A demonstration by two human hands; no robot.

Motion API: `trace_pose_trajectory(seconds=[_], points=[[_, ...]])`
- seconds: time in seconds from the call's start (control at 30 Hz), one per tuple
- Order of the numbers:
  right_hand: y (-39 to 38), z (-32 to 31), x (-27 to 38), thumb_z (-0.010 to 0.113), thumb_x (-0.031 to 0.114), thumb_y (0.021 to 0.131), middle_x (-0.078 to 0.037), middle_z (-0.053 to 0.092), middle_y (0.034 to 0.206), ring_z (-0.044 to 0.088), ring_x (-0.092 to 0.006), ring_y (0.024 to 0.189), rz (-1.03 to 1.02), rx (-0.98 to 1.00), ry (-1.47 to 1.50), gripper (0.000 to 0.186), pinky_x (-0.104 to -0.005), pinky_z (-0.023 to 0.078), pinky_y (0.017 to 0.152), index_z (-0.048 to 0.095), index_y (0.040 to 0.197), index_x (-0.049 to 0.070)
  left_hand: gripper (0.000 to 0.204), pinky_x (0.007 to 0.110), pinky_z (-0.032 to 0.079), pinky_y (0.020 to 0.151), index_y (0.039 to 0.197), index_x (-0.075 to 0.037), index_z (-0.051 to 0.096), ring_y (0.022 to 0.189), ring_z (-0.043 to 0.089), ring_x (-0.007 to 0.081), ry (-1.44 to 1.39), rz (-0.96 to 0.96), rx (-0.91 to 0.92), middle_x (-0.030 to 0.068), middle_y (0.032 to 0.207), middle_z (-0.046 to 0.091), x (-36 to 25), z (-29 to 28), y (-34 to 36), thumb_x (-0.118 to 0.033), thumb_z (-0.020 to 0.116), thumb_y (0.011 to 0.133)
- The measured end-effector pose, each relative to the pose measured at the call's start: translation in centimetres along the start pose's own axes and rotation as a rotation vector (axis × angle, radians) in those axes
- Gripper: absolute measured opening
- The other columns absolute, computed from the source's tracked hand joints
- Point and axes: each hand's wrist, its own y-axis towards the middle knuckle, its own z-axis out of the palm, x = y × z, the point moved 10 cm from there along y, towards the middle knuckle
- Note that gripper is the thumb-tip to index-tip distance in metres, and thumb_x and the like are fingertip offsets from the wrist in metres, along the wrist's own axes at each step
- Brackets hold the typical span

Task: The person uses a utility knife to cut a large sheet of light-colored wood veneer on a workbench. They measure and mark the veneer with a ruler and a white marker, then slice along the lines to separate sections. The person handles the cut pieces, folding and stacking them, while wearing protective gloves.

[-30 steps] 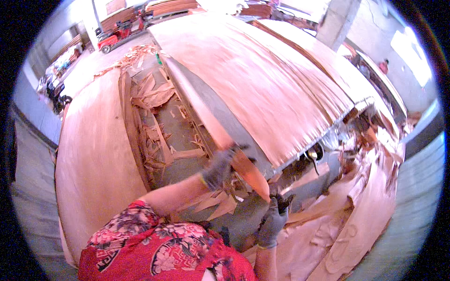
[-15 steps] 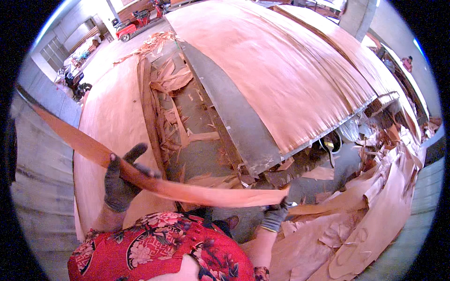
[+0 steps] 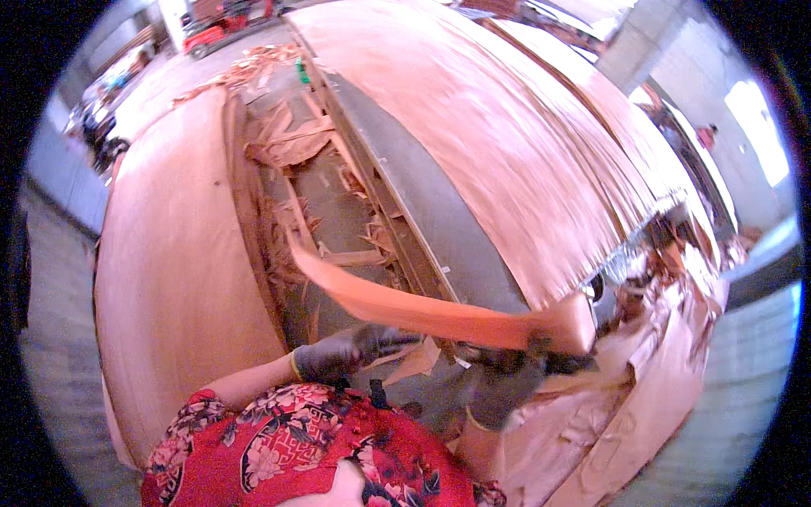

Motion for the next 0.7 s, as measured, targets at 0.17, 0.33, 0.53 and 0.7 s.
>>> trace_pose_trajectory(seconds=[0.17,0.33,0.53,0.7], points=[[-4.3,9.2,-5.1,0.053,0.038,0.089,0.006,0.032,0.050,0.026,-0.0068,0.040,0.042,0.267,-0.109,0.025,-0.0231,0.023,0.037,0.053,0.093,0.013,0.054,0.041,0.043,0.096,0.131,0.000,0.033,0.112,0.050,0.0268,0.209,0.274,0.034,0.0140,0.126,0.048,-10.1,5.3,1.0,-0.031,0.051,0.091],[-5.2,6.9,-10.3,0.047,0.052,0.088,0.005,0.034,0.051,0.025,-0.0065,0.042,0.518,0.112,0.334,0.047,-0.0207,0.027,0.040,0.052,0.112,0.012,0.032,0.037,0.041,0.097,0.119,-0.003,0.048,0.108,0.053,0.0205,0.275,0.496,0.084,0.0103,0.115,0.056,-21.0,12.2,0.5,-0.020,0.052,0.092],[1.0,-7.2,-12.4,0.048,0.049,0.087,0.005,0.045,0.059,0.040,-0.0126,0.049,0.291,-0.406,0.136,0.037,-0.0295,0.033,0.044,0.058,0.097,0.015,0.030,0.038,0.046,0.089,0.116,-0.002,0.050,0.099,0.058,0.0240,0.573,0.577,0.036,0.0111,0.108,0.060,-29.9,16.0,0.2,-0.017,0.053,0.089],[10.1,-10.1,-6.7,0.052,0.042,0.084,-0.002,0.042,0.085,0.042,-0.0164,0.072,-0.035,-0.500,0.040,0.041,-0.0348,0.032,0.064,0.048,0.109,0.010,0.030,0.034,0.051,0.074,0.112,-0.001,0.053,0.086,0.061,0.0216,1.043,0.537,-0.209,0.0084,0.095,0.062,-34.1,15.2,3.5,-0.018,0.058,0.087]])
